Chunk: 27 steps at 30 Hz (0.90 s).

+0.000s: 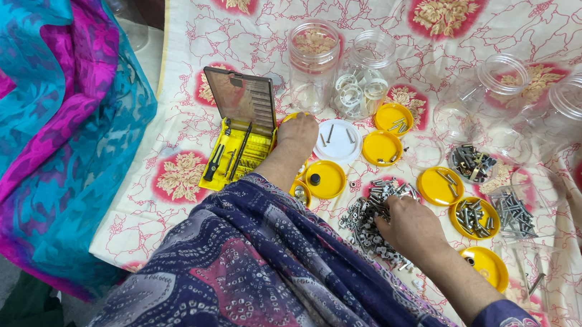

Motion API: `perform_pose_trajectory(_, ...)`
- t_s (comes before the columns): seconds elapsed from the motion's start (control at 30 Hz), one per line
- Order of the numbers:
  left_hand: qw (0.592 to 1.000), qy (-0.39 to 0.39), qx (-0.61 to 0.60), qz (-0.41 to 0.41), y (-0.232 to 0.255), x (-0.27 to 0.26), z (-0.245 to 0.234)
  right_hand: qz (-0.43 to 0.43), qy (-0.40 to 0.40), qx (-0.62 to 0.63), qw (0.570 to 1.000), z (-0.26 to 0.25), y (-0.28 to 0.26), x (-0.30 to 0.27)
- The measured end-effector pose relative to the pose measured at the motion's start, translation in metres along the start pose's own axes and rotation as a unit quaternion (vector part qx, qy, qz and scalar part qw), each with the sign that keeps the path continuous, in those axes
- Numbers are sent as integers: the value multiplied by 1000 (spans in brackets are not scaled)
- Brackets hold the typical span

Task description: The person sorts a mixed pile of metal fasteners on a table, picking individual items and placing them into separate yellow plastic lids. A yellow toolbox and several clear jars are present on the table.

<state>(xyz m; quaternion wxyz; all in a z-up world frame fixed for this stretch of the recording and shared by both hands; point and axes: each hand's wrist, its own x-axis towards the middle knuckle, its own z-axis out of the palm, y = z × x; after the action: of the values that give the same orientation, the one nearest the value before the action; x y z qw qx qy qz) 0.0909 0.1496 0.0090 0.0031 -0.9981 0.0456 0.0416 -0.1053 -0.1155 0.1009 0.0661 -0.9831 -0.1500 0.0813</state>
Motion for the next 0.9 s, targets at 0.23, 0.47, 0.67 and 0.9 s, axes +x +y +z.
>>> perform_pose_trajectory(0.23, 991, 106, -82, -29, 17, -15, -27, -2, 2, 6, 1000, 0, 2, -4)
perform_pose_trajectory(0.47, 971, 135, -187, 67, 86, -11, -56, 27, 23, 113, 993, -3, 19, -12)
perform_pose_trajectory(0.67, 968, 120, -190, 112, 141, 12, -43, -17, 66, 145, 987, 3, 32, -29)
perform_pose_trajectory(0.9, 956, 136, -250, 72, 150, 15, -39, 25, 56, 184, 981, 0, 33, -32)
